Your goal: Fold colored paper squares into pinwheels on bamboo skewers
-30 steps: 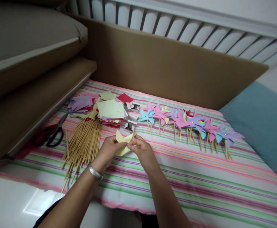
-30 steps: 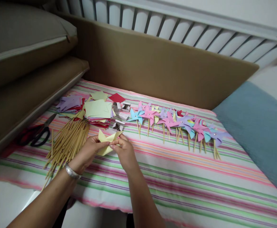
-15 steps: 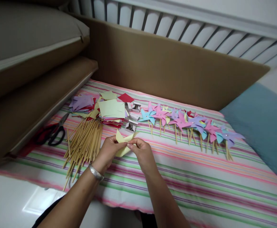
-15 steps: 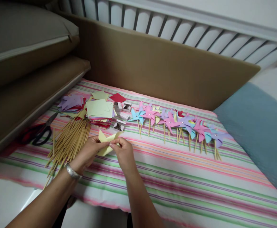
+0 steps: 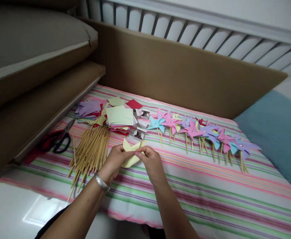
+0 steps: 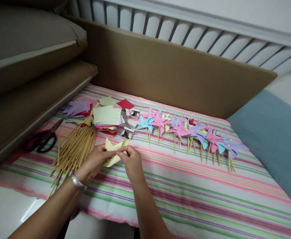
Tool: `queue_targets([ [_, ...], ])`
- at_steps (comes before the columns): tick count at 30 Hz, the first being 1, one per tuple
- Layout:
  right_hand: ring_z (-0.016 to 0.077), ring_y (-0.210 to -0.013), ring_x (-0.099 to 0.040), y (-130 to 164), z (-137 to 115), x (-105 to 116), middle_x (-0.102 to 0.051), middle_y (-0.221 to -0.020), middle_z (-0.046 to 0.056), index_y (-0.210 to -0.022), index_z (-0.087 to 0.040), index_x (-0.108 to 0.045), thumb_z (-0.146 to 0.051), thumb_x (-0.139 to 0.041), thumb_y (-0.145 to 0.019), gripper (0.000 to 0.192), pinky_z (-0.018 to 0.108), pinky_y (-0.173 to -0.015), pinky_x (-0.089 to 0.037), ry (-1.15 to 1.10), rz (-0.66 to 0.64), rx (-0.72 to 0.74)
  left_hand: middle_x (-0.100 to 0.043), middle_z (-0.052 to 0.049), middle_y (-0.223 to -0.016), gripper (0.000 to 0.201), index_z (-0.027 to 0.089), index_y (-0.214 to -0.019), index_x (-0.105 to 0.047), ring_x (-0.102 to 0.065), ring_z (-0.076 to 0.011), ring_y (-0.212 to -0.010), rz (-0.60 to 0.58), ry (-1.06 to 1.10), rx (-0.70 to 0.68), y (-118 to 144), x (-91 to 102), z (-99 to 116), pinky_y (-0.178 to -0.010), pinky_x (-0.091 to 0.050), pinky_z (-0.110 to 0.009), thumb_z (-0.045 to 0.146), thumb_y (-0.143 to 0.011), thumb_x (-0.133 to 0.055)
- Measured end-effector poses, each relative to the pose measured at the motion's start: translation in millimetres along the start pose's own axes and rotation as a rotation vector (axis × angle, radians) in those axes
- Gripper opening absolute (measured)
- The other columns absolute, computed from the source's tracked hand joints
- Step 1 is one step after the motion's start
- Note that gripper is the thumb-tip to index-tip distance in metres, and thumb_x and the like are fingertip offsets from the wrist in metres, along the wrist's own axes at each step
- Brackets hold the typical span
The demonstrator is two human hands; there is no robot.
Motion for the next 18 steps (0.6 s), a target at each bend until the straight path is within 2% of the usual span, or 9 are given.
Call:
queue_targets([
  [5,0.0139,-0.059,-0.049,0.2,-0.6,1.2,-0.058,-0.06,-0.003,-0.067,-0.019,-0.063,-0.03,-0.067,-0.066,0.012,0.025,-0.058,-0.038,0.058,0.019,-0.005,-0.072,-0.008,-0.078,0.027,0.012,-0.079,-0.071,-0.063,-0.0184,-0.067,-0.052,0.011,-0.012,-1.3,-0.3,-4.7,-0.064,-0.045,-0.028,0.024,-0.055,-0.076],
  [11,0.0146,-0.059,-0.049,1.8,-0.5,0.2,-0.058,-0.06,-0.002,-0.065,-0.019,-0.063,-0.031,-0.067,-0.065,0.013,0.026,-0.057,-0.038,0.068,0.028,-0.013,-0.07,-0.005,-0.066,0.022,0.011,-0.072,-0.071,-0.058,-0.014,-0.057,0.021,-0.01,-0.008,-0.2,1.8,-3.5,-0.058,-0.042,-0.025,0.023,-0.053,-0.076],
  [18,0.014,-0.057,-0.049,2.0,1.7,0.3,-0.059,-0.059,-0.001,-0.063,-0.018,-0.063,-0.031,-0.069,-0.062,0.014,0.026,-0.057,-0.037,0.07,0.047,-0.049,-0.069,-0.004,-0.063,0.022,0.011,-0.069,-0.071,-0.057,-0.0133,-0.054,0.036,-0.01,-0.003,0.6,2.2,-2.6,-0.057,-0.04,-0.024,0.022,-0.051,-0.077],
])
Point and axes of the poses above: each hand's wrist, its own y-axis away from the middle knuckle, its own x-axis out of the back of the hand, z = x × y, the point moved 5 cm from there along -y, towards the middle knuckle
